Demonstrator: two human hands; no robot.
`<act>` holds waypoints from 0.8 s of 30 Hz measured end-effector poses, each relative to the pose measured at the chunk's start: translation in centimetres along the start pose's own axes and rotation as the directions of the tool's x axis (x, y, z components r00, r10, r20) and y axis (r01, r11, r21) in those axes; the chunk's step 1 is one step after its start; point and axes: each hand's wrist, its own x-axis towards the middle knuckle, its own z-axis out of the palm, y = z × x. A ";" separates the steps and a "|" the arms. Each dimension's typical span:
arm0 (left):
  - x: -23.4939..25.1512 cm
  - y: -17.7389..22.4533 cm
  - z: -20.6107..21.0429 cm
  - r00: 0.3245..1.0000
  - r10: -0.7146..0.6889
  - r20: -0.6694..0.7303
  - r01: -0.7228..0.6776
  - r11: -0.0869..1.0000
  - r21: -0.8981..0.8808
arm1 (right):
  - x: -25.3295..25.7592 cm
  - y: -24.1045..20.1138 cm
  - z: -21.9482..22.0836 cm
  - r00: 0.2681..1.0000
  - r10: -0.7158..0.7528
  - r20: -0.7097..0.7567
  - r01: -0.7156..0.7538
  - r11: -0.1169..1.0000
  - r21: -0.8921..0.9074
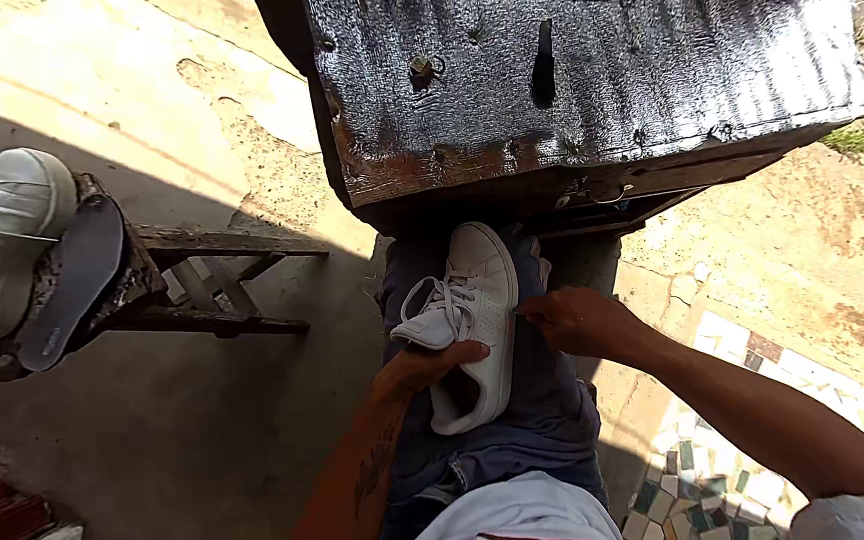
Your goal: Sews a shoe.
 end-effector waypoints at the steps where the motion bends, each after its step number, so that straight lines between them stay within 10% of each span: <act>1: 0.0 -0.1 -0.1 1.000 0.007 -0.003 -0.007 1.000 0.008 | 0.3 -0.3 -0.1 1.000 0.010 0.013 -0.009 1.000 -0.019; 10: -2.2 0.9 0.7 0.996 0.063 -0.057 -0.057 0.994 0.093 | 1.8 -1.1 0.2 1.000 -0.024 0.014 0.024 0.999 0.025; 15: -14.0 -5.0 -7.4 0.941 0.049 -0.336 -0.057 0.998 -0.013 | -2.3 0.7 1.4 0.849 -0.193 -0.492 0.194 0.980 -0.050; 17: -19.3 -8.3 -12.4 0.791 -0.047 -0.611 0.261 0.928 0.267 | -3.6 -0.1 2.0 0.735 -0.155 -0.660 0.201 0.980 -0.006; 20: -20.7 -8.9 -13.8 0.607 -0.167 -0.777 0.754 0.429 0.497 | -4.0 -2.7 3.6 0.690 -0.184 -0.700 0.273 0.962 0.016; 24: -14.3 -3.7 -4.1 0.813 0.326 -0.482 0.299 0.477 0.827 | -2.7 -6.3 5.8 0.698 -0.313 -0.644 0.347 0.935 -0.077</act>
